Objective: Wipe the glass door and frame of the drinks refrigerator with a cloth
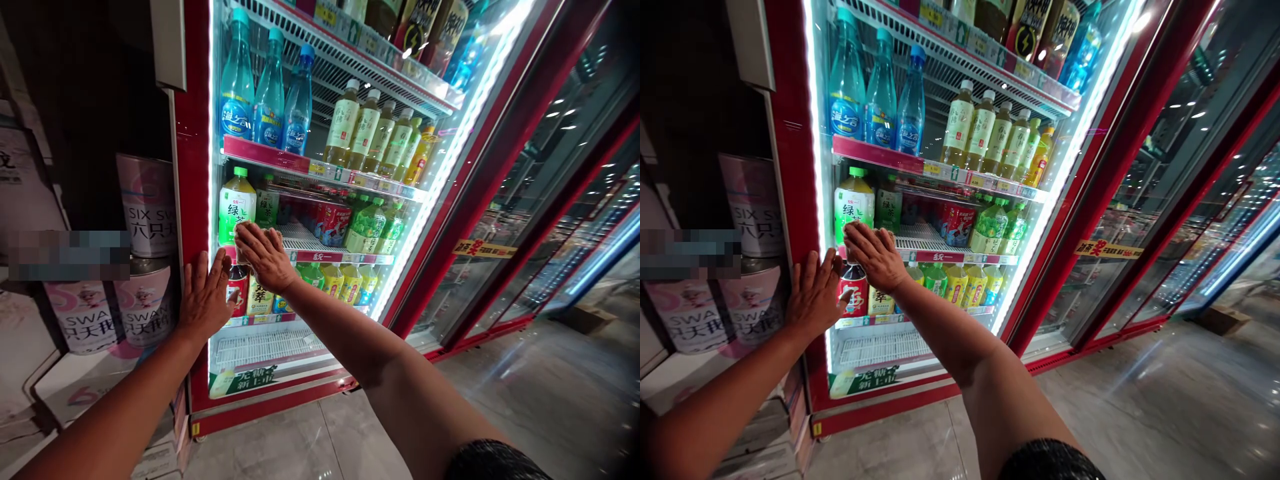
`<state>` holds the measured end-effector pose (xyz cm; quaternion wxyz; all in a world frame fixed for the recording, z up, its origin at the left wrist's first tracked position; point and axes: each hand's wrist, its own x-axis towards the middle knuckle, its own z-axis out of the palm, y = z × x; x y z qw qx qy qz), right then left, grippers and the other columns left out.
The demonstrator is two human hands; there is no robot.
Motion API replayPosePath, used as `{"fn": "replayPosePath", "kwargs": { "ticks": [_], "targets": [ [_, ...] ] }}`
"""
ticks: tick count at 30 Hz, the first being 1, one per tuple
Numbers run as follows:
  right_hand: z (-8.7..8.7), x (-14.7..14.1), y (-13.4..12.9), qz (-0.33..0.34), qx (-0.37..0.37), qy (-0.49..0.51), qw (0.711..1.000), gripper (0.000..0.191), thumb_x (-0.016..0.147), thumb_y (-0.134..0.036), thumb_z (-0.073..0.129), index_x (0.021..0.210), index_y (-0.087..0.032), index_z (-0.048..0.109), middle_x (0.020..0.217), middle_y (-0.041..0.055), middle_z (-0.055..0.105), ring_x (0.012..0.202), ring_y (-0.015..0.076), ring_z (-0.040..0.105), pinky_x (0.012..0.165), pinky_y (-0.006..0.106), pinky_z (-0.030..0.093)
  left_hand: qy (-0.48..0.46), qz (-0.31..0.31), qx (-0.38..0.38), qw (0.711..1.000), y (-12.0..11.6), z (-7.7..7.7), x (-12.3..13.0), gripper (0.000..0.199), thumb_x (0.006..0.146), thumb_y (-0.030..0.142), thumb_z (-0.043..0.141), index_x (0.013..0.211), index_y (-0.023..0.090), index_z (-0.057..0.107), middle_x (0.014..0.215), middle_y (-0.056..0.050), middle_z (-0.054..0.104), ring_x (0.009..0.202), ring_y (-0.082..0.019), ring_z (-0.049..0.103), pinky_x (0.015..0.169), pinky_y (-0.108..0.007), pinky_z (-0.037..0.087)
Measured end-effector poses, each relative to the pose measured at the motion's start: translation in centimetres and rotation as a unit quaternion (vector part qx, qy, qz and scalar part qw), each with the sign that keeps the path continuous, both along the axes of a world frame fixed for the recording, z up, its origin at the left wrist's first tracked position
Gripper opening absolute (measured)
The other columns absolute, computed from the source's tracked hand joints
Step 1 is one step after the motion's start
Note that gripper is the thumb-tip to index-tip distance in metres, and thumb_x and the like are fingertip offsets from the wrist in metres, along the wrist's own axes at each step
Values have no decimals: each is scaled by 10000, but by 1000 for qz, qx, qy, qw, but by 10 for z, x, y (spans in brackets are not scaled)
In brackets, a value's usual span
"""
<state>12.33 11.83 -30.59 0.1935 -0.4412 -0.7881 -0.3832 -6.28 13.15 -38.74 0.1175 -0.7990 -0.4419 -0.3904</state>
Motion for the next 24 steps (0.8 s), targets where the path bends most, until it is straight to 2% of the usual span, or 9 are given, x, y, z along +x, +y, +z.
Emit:
{"fn": "replayPosePath", "kwargs": {
  "ticks": [3,8,10,12,16,18,20,22,24],
  "targets": [
    [1,-12,2,-6,0,1,1000,600,1032,-170,393,1626,-229,332,1725,22,295,1632,192,136,1352,486,102,-8,4,9,1000,2,-1,-4,899,897,367,555,1666,159,139,1746,-87,109,1627,-327,-46,1330,-588,3],
    [-8,-17,2,50,-32,-72,996,557,1038,-176,404,1591,-241,401,1705,2,350,1613,165,223,1352,440,139,-10,11,36,999,4,-5,-10,951,900,341,564,1662,92,52,1748,-155,13,1624,-337,-55,1337,-560,88],
    [0,-20,4,54,-30,-73,995,560,1038,-167,389,1593,-236,396,1706,-5,348,1611,159,230,1354,431,130,-2,13,55,998,4,-6,-12,961,912,315,541,1653,67,-18,1745,-173,-44,1622,-337,-75,1336,-547,109],
    [16,-28,9,47,-15,-57,997,589,1029,-142,369,1612,-225,358,1717,-4,322,1620,158,192,1358,438,102,-1,17,60,998,4,-6,-13,992,907,301,540,1636,31,-76,1734,-199,-98,1617,-351,-99,1335,-543,110],
    [41,-51,18,27,12,-17,999,617,1026,-143,351,1637,-212,295,1737,-3,266,1633,176,124,1359,473,56,-10,27,39,999,4,-5,-14,1017,872,281,552,1630,4,-66,1725,-218,-127,1608,-375,-117,1335,-541,111],
    [40,-60,20,29,13,-9,999,594,1034,-156,349,1624,-213,328,1735,-6,271,1632,181,135,1359,476,51,-9,34,44,998,2,-6,-14,986,876,267,531,1637,12,-42,1733,-215,-93,1609,-373,-110,1334,-537,130],
    [32,-64,20,48,7,-24,999,562,1043,-173,352,1603,-215,373,1727,-4,293,1629,175,151,1359,460,63,-7,43,53,998,1,-8,-16,965,892,261,504,1635,15,-62,1735,-226,-58,1611,-370,-97,1328,-535,162],
    [24,-63,19,76,-3,-54,996,531,1054,-192,352,1581,-221,412,1715,-4,327,1625,163,173,1358,439,77,-5,50,52,997,-1,-10,-17,956,905,257,486,1630,13,-89,1734,-240,-18,1615,-365,-75,1321,-529,193],
    [23,-60,18,93,-13,-73,993,516,1063,-201,342,1571,-228,428,1702,-10,355,1618,152,197,1357,431,76,-1,50,48,998,-2,-11,-19,940,907,249,481,1627,-9,-66,1729,-258,20,1617,-360,-55,1320,-520,200]
  ]
}}
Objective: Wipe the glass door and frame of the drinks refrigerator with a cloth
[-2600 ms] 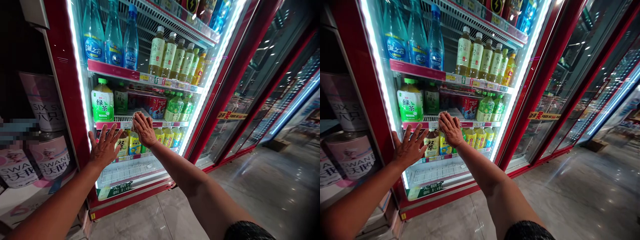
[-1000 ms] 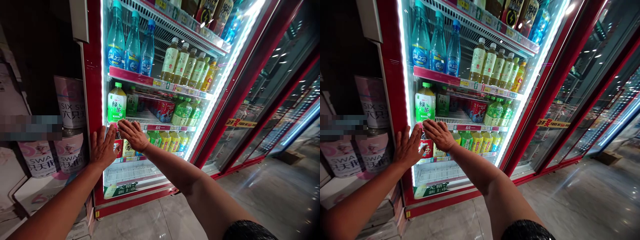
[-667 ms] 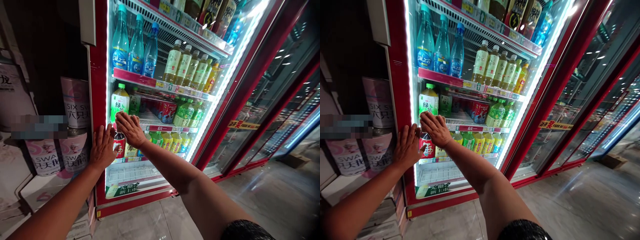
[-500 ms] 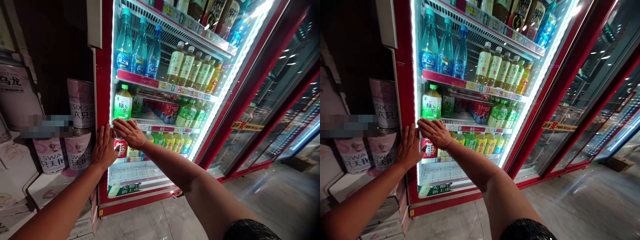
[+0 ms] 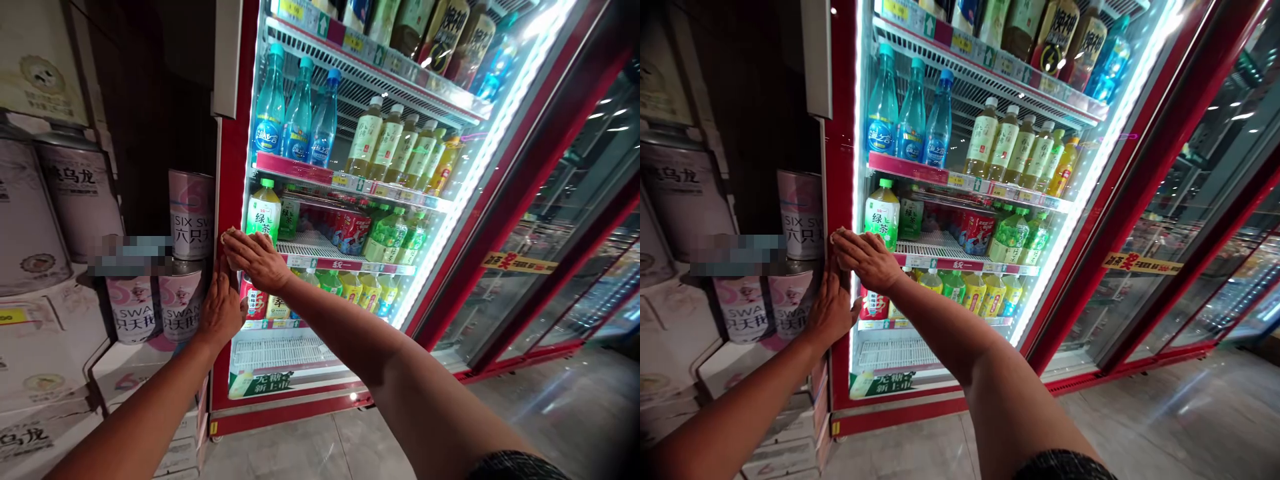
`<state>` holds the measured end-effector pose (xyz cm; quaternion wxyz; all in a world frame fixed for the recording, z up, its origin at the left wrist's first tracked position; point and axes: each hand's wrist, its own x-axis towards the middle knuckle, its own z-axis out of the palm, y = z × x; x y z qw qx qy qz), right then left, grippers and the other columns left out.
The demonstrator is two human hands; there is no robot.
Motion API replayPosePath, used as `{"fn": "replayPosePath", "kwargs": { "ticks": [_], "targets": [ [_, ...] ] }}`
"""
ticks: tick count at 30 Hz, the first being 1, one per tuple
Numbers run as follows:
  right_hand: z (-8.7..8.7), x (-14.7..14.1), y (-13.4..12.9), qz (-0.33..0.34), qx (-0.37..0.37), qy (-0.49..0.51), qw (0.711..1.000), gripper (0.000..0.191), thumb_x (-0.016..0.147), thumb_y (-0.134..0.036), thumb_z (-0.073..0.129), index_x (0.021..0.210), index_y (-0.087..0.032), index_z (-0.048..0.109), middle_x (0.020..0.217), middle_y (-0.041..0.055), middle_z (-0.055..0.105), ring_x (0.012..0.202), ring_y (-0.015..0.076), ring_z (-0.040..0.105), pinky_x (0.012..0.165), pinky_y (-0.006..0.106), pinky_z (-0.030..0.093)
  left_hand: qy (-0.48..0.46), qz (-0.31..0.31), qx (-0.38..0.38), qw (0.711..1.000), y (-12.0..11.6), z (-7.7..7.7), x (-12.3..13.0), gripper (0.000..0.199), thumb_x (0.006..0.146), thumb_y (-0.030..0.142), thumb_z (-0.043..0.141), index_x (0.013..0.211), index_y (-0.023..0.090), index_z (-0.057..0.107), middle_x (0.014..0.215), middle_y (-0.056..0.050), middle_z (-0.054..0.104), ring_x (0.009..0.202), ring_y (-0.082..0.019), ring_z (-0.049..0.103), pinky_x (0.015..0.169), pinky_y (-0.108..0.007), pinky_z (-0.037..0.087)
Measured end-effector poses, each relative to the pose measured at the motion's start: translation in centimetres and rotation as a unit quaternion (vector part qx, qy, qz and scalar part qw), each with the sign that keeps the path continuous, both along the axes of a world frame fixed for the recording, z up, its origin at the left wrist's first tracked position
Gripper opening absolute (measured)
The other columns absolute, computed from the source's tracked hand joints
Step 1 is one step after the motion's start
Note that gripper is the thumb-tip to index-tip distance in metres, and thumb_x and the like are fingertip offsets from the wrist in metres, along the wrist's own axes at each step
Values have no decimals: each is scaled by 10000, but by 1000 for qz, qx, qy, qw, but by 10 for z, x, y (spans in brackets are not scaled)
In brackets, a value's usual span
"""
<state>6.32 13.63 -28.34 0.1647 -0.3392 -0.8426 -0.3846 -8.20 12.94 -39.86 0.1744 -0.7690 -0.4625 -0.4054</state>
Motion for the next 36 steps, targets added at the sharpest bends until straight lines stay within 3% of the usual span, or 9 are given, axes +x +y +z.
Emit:
{"fn": "replayPosePath", "kwargs": {
  "ticks": [7,10,13,17,21,25,29,36],
  "targets": [
    [25,-3,3,-37,23,106,993,592,1027,-104,342,1610,-204,355,1719,20,313,1627,178,168,1352,489,0,26,18,26,999,1,20,-5,827,860,248,514,1533,-160,259,1674,-353,153,1615,-381,105,1326,-492,172],
    [24,-2,4,-14,14,83,996,556,1041,-130,338,1589,-201,398,1702,24,354,1622,176,189,1352,477,16,34,28,41,998,5,29,-6,742,862,247,498,1454,-187,385,1628,-385,255,1596,-385,199,1315,-498,199],
    [30,1,7,14,8,53,998,539,1044,-140,351,1572,-219,423,1687,26,388,1618,163,202,1352,476,36,14,38,31,999,9,38,-7,691,867,270,494,1419,-145,472,1650,-340,263,1575,-406,245,1301,-521,232],
    [45,-1,14,2,40,108,993,616,1001,-62,352,1595,-223,378,1707,29,350,1624,164,176,1348,484,-7,-17,46,18,999,10,51,-5,792,868,309,489,1530,-104,349,1702,-279,177,1571,-421,228,1277,-552,266],
    [48,-6,15,4,44,111,993,619,996,-68,376,1593,-234,383,1704,26,361,1624,177,185,1346,495,-4,-19,54,-1,998,9,60,-3,841,867,335,489,1576,-67,282,1711,-257,174,1586,-413,181,1274,-582,247],
    [56,-6,13,11,26,54,998,568,1018,-93,353,1562,-238,429,1688,6,392,1607,148,237,1351,457,18,-7,56,-22,998,6,61,-3,824,868,329,480,1580,-45,300,1714,-237,188,1582,-418,186,1256,-601,272],
    [70,-9,14,-23,57,107,992,607,1010,-63,328,1598,-209,369,1713,20,336,1622,171,187,1348,506,14,-15,54,-14,998,6,58,-3,860,854,301,482,1609,-28,232,1732,-210,131,1591,-410,156,1264,-610,251],
    [42,5,5,10,26,52,998,533,1050,-132,334,1566,-218,432,1689,8,383,1607,151,235,1354,457,63,-38,6,45,998,15,67,-5,913,848,300,563,1624,2,185,1735,-218,92,1618,-382,88,1307,-586,149]
  ]
}}
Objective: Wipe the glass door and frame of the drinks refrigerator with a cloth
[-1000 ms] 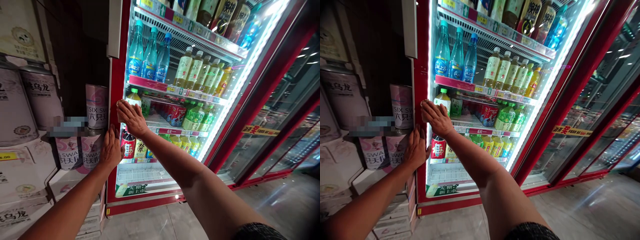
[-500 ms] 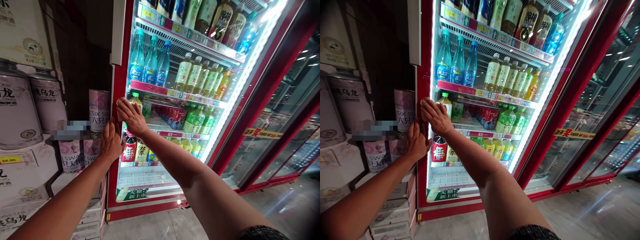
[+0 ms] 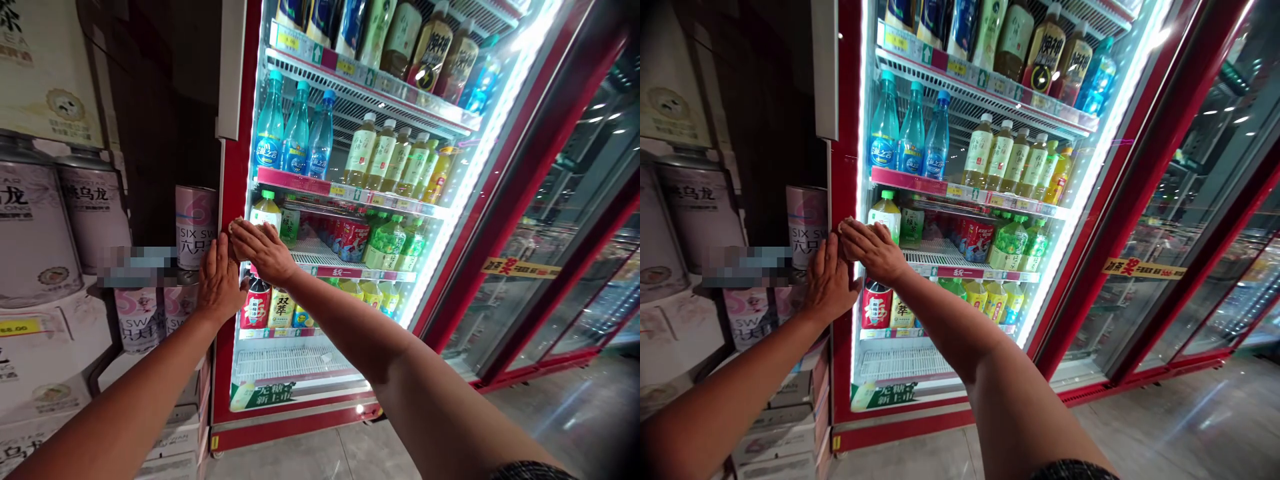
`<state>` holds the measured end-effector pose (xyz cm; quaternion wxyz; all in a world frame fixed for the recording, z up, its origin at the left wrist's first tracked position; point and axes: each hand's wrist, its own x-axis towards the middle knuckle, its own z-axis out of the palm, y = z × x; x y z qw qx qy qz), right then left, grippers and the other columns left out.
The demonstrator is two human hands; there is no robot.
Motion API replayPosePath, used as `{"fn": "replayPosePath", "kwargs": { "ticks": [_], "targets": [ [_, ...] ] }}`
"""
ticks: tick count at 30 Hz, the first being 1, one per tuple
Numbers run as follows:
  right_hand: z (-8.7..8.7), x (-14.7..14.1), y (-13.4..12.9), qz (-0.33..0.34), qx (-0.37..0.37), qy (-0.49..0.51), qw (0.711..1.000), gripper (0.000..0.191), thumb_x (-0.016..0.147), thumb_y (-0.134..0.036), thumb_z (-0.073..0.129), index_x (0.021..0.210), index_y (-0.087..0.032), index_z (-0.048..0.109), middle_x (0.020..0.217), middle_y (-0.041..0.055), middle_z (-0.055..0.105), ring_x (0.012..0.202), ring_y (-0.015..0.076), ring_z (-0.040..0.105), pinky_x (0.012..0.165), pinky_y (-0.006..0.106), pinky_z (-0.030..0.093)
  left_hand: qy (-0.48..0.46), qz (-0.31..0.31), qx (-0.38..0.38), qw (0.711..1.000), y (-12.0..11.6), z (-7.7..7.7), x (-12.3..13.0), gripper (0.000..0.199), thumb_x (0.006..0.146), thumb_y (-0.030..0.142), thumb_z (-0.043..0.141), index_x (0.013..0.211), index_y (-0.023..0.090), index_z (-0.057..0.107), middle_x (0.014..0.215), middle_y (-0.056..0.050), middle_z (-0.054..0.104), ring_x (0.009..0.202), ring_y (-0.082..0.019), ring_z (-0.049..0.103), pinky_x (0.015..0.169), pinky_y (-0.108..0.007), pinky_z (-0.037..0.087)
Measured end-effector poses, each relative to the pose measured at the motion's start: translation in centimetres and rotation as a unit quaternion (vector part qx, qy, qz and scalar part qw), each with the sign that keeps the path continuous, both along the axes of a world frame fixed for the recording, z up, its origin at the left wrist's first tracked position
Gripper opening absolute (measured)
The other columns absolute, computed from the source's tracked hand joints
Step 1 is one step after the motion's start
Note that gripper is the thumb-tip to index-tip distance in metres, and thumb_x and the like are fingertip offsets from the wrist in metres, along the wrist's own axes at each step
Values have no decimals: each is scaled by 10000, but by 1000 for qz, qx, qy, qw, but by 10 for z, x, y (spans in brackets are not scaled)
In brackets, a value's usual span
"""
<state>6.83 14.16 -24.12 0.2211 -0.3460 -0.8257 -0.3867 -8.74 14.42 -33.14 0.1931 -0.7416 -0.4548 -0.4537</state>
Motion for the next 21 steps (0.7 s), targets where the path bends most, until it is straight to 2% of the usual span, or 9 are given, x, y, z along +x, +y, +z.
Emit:
{"fn": "replayPosePath", "kwargs": {
  "ticks": [4,8,13,18,21],
  "targets": [
    [-7,20,-4,-12,5,45,999,559,1039,-125,355,1589,-213,392,1696,39,367,1616,165,211,1351,476,31,25,-24,26,999,4,14,1,1048,807,300,675,1637,21,99,1735,-230,11,1625,-369,-46,1317,-594,73],
    [-19,31,-5,-19,-3,54,998,573,1021,-125,384,1590,-186,391,1709,53,333,1624,198,182,1349,489,46,42,-50,25,998,10,19,3,1119,788,275,727,1641,30,45,1729,-248,-24,1614,-356,-117,1321,-581,73],
    [-33,47,-9,14,-19,-8,1000,567,1025,-161,416,1591,-173,389,1702,49,346,1615,193,217,1348,473,86,59,-65,24,996,16,16,2,1119,817,363,729,1638,15,53,1723,-270,1,1612,-368,-100,1320,-577,109],
    [-45,61,-16,-39,-7,52,998,591,1019,-160,444,1604,-179,365,1714,67,312,1630,207,161,1345,507,93,68,-54,32,996,10,19,3,1099,833,364,712,1640,15,52,1715,-284,-32,1607,-377,-117,1311,-595,109],
    [-59,68,-24,-45,-16,39,998,580,1024,-157,444,1599,-180,374,1709,64,323,1630,204,158,1344,509,123,71,-50,20,996,6,21,6,1023,846,361,709,1653,98,139,1722,-243,-96,1597,-386,-154,1296,-630,110]
  ]
}}
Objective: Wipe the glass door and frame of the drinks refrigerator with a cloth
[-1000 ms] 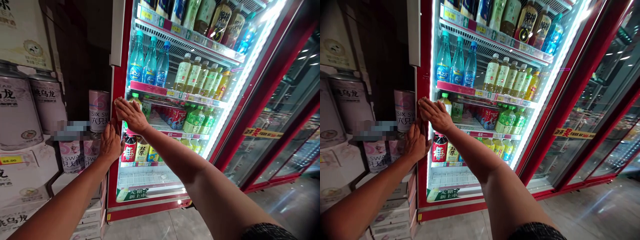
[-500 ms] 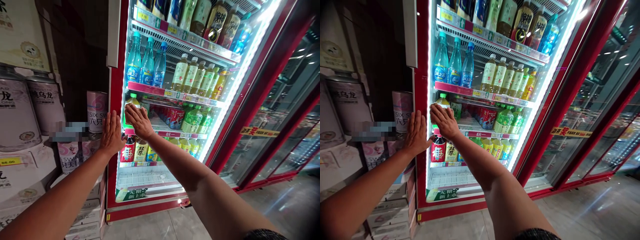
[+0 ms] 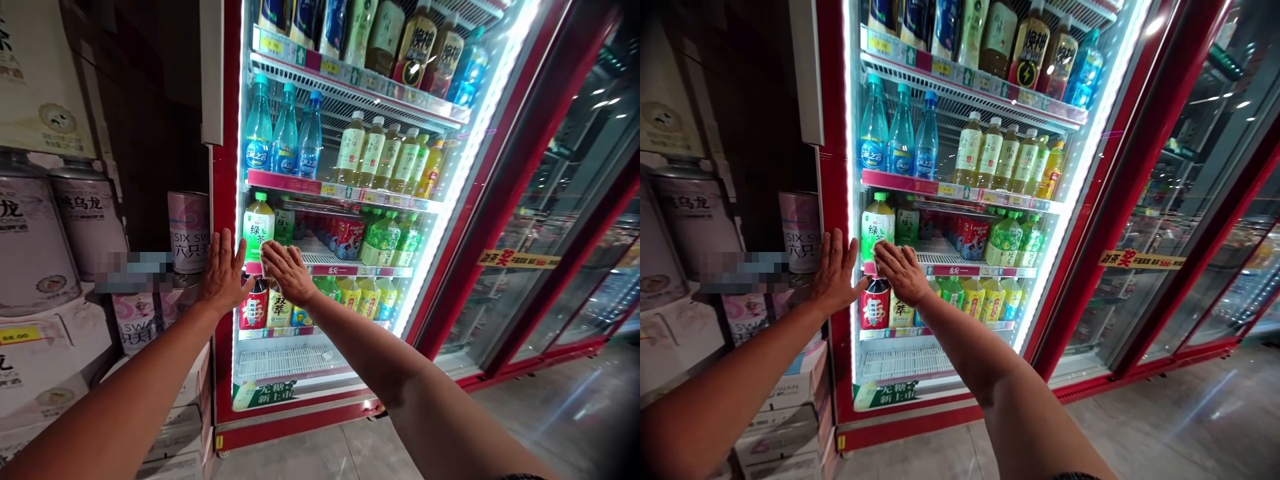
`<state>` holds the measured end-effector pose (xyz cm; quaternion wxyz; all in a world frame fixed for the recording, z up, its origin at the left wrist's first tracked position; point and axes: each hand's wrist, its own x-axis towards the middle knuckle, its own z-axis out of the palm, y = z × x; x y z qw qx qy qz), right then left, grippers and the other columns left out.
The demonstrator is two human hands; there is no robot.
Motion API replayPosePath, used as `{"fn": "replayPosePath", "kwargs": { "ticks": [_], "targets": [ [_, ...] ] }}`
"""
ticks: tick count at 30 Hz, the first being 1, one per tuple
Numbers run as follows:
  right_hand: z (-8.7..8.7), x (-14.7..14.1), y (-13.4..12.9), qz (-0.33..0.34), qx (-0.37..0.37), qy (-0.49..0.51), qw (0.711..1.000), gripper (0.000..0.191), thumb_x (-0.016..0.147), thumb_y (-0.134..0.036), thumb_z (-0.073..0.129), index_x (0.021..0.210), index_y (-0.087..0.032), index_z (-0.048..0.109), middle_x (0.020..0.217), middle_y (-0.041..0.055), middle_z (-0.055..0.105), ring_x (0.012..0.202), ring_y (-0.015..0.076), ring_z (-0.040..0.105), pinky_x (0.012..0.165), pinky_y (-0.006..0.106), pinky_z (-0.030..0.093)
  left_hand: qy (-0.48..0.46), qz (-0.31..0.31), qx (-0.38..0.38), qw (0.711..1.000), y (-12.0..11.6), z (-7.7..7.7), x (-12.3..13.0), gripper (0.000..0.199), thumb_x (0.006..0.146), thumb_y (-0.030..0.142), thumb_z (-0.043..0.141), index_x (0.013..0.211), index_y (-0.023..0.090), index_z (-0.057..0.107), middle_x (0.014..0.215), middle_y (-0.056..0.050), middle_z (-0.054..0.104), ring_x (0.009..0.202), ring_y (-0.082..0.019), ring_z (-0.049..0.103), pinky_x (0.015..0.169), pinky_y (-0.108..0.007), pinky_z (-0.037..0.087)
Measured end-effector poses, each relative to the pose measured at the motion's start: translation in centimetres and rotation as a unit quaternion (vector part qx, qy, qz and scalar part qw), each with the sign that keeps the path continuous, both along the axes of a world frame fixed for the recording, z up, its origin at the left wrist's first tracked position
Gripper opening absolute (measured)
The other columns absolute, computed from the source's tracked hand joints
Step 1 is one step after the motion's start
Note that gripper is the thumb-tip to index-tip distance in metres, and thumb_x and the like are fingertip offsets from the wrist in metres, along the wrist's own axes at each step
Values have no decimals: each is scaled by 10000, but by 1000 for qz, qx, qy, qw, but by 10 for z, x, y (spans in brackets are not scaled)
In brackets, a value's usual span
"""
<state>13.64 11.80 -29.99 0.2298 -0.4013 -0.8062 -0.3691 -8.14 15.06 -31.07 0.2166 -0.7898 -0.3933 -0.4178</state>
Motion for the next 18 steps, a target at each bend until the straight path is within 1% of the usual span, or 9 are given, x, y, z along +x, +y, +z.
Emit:
{"fn": "replayPosePath", "kwargs": {
  "ticks": [2,4,7,10,12,15,18],
  "targets": [
    [-4,7,-4,15,-7,-28,999,573,1024,-126,426,1591,-201,392,1698,44,353,1626,180,173,1344,484,147,1,2,-11,1000,-1,0,2,988,841,367,723,1654,171,197,1721,-201,-158,1592,-397,-171,1282,-660,114],
    [-2,15,-5,26,-7,-42,999,563,1028,-131,425,1585,-217,405,1693,30,366,1622,174,187,1344,469,158,-3,6,-12,1000,0,-1,3,991,828,383,745,1651,204,222,1713,-173,-205,1590,-403,-178,1278,-670,107],
    [4,28,-2,3,16,-2,1000,558,1046,-163,405,1601,-206,377,1694,45,361,1624,193,185,1346,489,140,-13,9,4,1000,1,-4,7,1024,821,415,759,1654,189,208,1705,-161,-239,1590,-405,-187,1287,-658,79],
    [-1,39,-1,-37,29,43,998,576,1041,-161,411,1613,-195,357,1696,72,353,1628,218,171,1344,514,136,-18,17,11,1000,2,-8,12,1035,839,434,738,1661,168,168,1702,-166,-249,1588,-407,-198,1290,-654,72],
    [-11,47,-4,-39,25,32,998,567,1040,-157,413,1604,-198,378,1687,69,373,1624,213,187,1342,503,154,-19,29,13,999,2,-11,15,1036,852,437,721,1664,166,137,1698,-173,-263,1583,-416,-210,1284,-666,78],
    [-24,63,-10,-19,13,-12,1000,560,1033,-133,414,1587,-211,407,1672,51,407,1615,188,217,1337,477,193,-21,38,26,999,2,-14,21,1053,862,442,705,1667,157,90,1688,-191,-285,1573,-439,-224,1269,-693,73],
    [-23,85,-15,-1,6,-32,999,585,1017,-128,454,1590,-229,400,1663,45,419,1614,177,223,1329,470,226,-26,43,37,998,1,-16,25,1037,895,470,655,1667,143,45,1687,-212,-280,1568,-450,-231,1261,-708,61]
  ]
}}
